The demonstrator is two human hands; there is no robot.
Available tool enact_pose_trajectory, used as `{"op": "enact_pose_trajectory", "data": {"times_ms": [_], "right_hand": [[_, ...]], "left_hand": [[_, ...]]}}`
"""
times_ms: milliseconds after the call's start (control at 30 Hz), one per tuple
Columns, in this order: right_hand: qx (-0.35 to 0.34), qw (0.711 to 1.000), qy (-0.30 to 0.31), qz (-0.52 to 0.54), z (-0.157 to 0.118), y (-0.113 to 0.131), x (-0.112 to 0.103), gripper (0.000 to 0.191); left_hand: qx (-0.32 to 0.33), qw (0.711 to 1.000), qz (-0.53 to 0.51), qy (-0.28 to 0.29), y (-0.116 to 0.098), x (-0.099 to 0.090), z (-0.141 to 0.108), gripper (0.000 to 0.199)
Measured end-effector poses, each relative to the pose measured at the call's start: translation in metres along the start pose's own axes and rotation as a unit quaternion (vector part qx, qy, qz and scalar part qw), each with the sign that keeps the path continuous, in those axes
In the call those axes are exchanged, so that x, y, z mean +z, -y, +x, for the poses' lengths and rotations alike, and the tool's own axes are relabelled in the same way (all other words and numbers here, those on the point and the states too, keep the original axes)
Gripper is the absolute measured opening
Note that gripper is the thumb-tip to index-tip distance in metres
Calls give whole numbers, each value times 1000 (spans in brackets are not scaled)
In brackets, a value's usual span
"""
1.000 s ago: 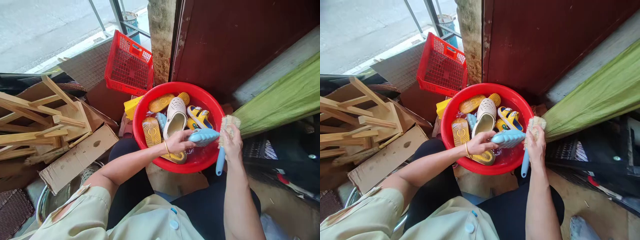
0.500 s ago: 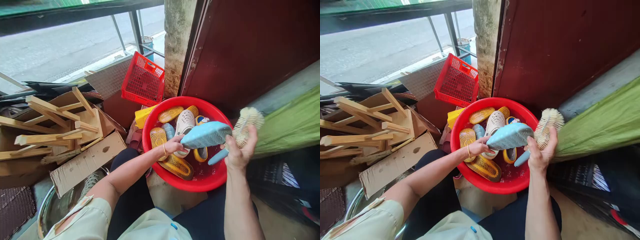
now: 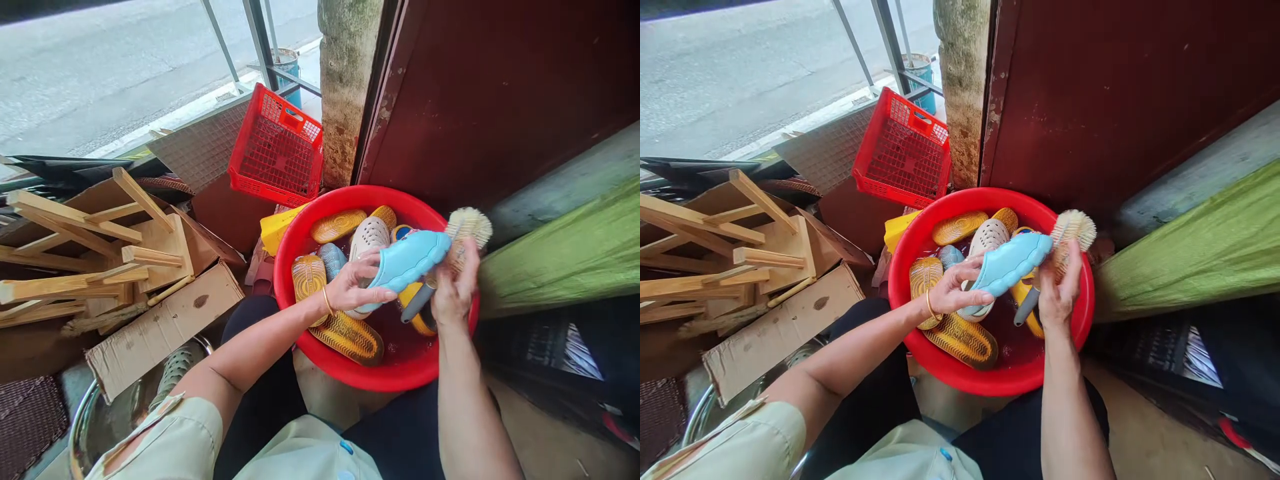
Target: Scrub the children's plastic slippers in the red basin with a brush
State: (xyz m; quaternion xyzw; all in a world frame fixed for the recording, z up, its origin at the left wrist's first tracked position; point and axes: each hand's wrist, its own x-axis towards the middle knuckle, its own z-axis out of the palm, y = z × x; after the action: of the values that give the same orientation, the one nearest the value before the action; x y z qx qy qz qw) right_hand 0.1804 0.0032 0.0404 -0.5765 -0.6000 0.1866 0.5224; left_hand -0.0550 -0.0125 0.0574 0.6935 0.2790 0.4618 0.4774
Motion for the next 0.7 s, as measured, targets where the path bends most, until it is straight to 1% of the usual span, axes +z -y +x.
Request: {"op": "enact_pose_trajectory", "data": {"times_ms": [33, 100, 167, 200, 233, 300, 367, 400, 433, 500, 567, 600, 633, 700], "right_hand": [[-11, 1000, 0, -28, -2, -1, 3, 67], [-21, 998, -1, -56, -7, 2, 10, 61], [-48, 996, 3, -72, -15, 9, 18, 60], [-73, 994, 11, -78, -21, 13, 23, 60], [-107, 990, 31, -85, -26, 18, 29, 59], [-185, 973, 94, -102, -37, 26, 40, 55], [-232, 953, 143, -131, -42, 26, 49, 49], [-234, 949, 148, -150, -40, 24, 50, 47], [-220, 950, 140, -171, -36, 19, 50, 45], [-163, 959, 103, -207, -24, 7, 46, 46], [-108, 965, 75, -227, -15, -1, 39, 49], [-95, 966, 72, -227, -15, -2, 37, 51], [-94, 967, 83, -223, -18, -1, 36, 52], [-116, 961, 137, -213, -29, 7, 39, 52]], "left_hand": [[10, 999, 33, -15, -2, -2, 1, 44], [10, 993, 99, -63, -1, -9, 2, 43], [-3, 981, 164, -104, 5, -18, 4, 41], [-11, 976, 186, -112, 10, -22, 4, 40], [-17, 974, 198, -111, 15, -26, 5, 39], [-27, 978, 190, -87, 25, -30, 6, 35], [-49, 985, 158, -57, 33, -30, 6, 30], [-63, 987, 140, -46, 36, -29, 6, 27], [-76, 989, 124, -33, 39, -27, 6, 24], [-90, 990, 104, -7, 44, -22, 6, 18], [-89, 988, 126, 13, 49, -17, 5, 12], [-88, 984, 154, 22, 51, -15, 5, 11], [-88, 978, 189, 30, 53, -14, 4, 12], [-98, 958, 265, 39, 54, -13, 2, 16]]}}
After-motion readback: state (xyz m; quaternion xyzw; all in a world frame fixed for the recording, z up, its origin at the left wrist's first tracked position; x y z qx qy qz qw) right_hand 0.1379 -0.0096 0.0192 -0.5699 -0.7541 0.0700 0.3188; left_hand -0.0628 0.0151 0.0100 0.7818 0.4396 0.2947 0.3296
